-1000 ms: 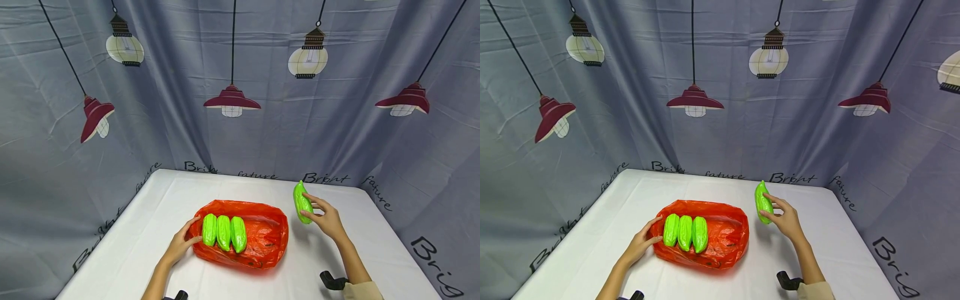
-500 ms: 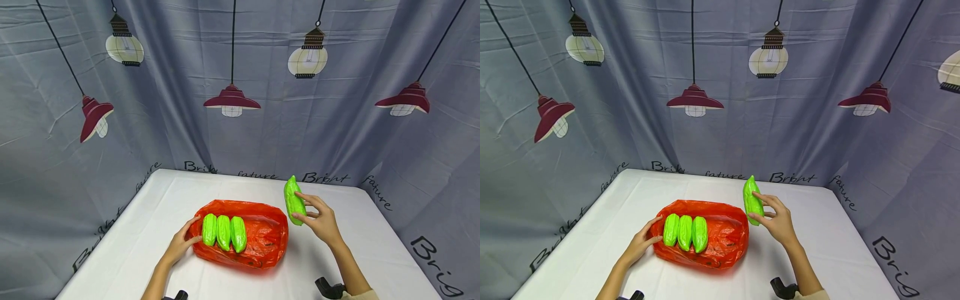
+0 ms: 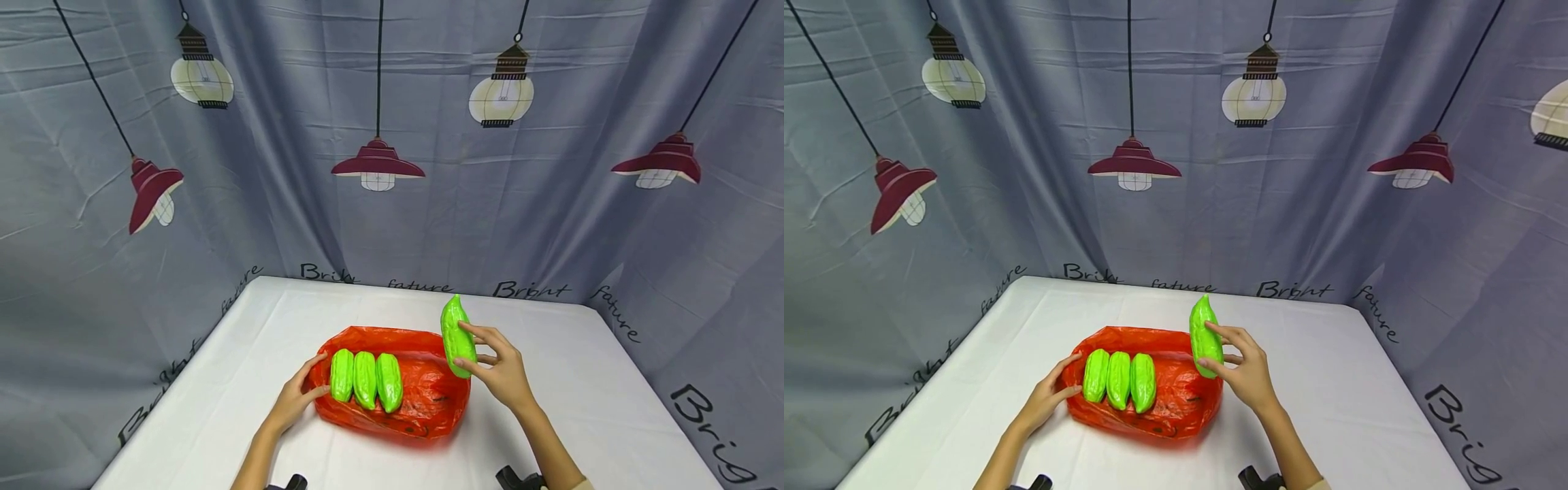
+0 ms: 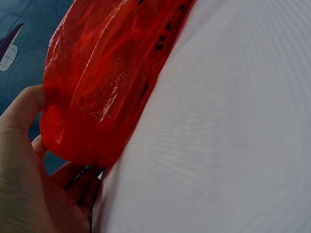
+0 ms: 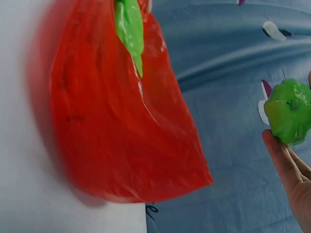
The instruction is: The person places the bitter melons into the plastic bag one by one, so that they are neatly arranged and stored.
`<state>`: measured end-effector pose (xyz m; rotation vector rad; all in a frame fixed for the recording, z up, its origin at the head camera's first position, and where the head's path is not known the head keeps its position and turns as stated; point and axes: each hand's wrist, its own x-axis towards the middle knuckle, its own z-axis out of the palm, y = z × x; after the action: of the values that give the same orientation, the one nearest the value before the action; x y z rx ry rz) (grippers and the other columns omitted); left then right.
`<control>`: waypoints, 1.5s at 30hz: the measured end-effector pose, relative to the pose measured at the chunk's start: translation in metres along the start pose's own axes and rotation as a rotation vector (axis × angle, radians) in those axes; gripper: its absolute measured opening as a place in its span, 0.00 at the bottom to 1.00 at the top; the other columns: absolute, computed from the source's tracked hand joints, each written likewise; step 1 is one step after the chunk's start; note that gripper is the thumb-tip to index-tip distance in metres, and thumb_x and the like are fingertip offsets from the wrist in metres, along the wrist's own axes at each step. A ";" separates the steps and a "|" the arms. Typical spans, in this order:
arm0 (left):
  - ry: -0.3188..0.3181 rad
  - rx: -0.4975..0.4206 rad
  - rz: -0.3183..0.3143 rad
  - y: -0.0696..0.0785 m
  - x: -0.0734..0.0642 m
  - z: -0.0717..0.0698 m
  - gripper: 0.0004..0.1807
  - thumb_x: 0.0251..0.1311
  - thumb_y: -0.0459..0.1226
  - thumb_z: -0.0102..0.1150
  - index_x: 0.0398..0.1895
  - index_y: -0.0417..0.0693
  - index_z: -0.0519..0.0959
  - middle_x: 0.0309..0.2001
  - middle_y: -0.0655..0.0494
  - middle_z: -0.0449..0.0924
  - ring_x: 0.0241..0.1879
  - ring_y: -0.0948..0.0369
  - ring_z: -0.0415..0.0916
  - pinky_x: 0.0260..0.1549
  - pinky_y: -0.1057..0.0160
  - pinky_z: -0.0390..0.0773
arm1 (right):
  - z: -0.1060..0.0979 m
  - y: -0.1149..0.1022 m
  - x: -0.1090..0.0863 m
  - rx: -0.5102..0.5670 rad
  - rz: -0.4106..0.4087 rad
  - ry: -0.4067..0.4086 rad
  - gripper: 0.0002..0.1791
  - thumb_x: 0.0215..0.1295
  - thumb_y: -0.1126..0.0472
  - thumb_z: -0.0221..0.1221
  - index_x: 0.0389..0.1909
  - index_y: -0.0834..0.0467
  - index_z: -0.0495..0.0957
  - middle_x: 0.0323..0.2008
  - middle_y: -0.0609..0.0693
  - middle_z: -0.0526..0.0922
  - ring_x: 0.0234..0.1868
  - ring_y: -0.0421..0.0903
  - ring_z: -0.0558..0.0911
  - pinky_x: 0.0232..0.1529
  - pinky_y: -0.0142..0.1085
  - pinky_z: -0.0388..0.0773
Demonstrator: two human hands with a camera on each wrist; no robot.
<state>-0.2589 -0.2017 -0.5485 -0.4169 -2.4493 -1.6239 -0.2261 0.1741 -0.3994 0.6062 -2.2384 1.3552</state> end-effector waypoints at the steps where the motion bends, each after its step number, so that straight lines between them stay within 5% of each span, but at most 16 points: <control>1: 0.001 0.000 -0.005 0.000 0.000 0.000 0.33 0.53 0.42 0.63 0.64 0.58 0.66 0.62 0.51 0.66 0.61 0.49 0.62 0.57 0.43 0.59 | 0.002 0.000 -0.001 0.000 0.001 0.004 0.31 0.44 0.69 0.70 0.54 0.62 0.75 0.47 0.54 0.75 0.43 0.47 0.75 0.34 0.33 0.80; 23: -0.002 -0.025 -0.016 0.000 -0.001 0.000 0.33 0.53 0.42 0.64 0.64 0.60 0.66 0.63 0.52 0.66 0.61 0.50 0.62 0.58 0.42 0.57 | 0.050 0.008 -0.018 0.080 0.041 -0.006 0.31 0.44 0.68 0.70 0.54 0.61 0.75 0.46 0.57 0.75 0.39 0.54 0.78 0.33 0.37 0.81; 30: -0.008 -0.028 -0.018 0.028 -0.005 -0.002 0.33 0.53 0.34 0.62 0.65 0.46 0.65 0.63 0.44 0.65 0.61 0.47 0.61 0.58 0.42 0.57 | 0.068 0.044 -0.022 0.111 0.063 -0.002 0.32 0.44 0.59 0.72 0.55 0.49 0.76 0.45 0.47 0.75 0.41 0.49 0.76 0.32 0.32 0.80; 36: 0.001 -0.012 -0.017 0.000 -0.001 0.001 0.33 0.53 0.40 0.64 0.64 0.57 0.66 0.62 0.51 0.66 0.60 0.51 0.63 0.58 0.44 0.59 | 0.079 0.056 -0.025 0.102 0.090 -0.010 0.32 0.43 0.56 0.72 0.54 0.45 0.76 0.44 0.45 0.76 0.40 0.48 0.76 0.30 0.31 0.80; 45: -0.003 -0.022 -0.032 -0.002 0.000 0.000 0.33 0.52 0.44 0.65 0.64 0.62 0.66 0.62 0.55 0.66 0.61 0.53 0.63 0.58 0.45 0.59 | 0.088 0.062 -0.030 -0.018 0.100 -0.051 0.32 0.42 0.53 0.72 0.54 0.44 0.76 0.44 0.46 0.77 0.38 0.47 0.77 0.30 0.32 0.79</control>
<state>-0.2595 -0.2021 -0.5506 -0.3854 -2.4553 -1.6649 -0.2511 0.1250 -0.4964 0.5355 -2.3473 1.3803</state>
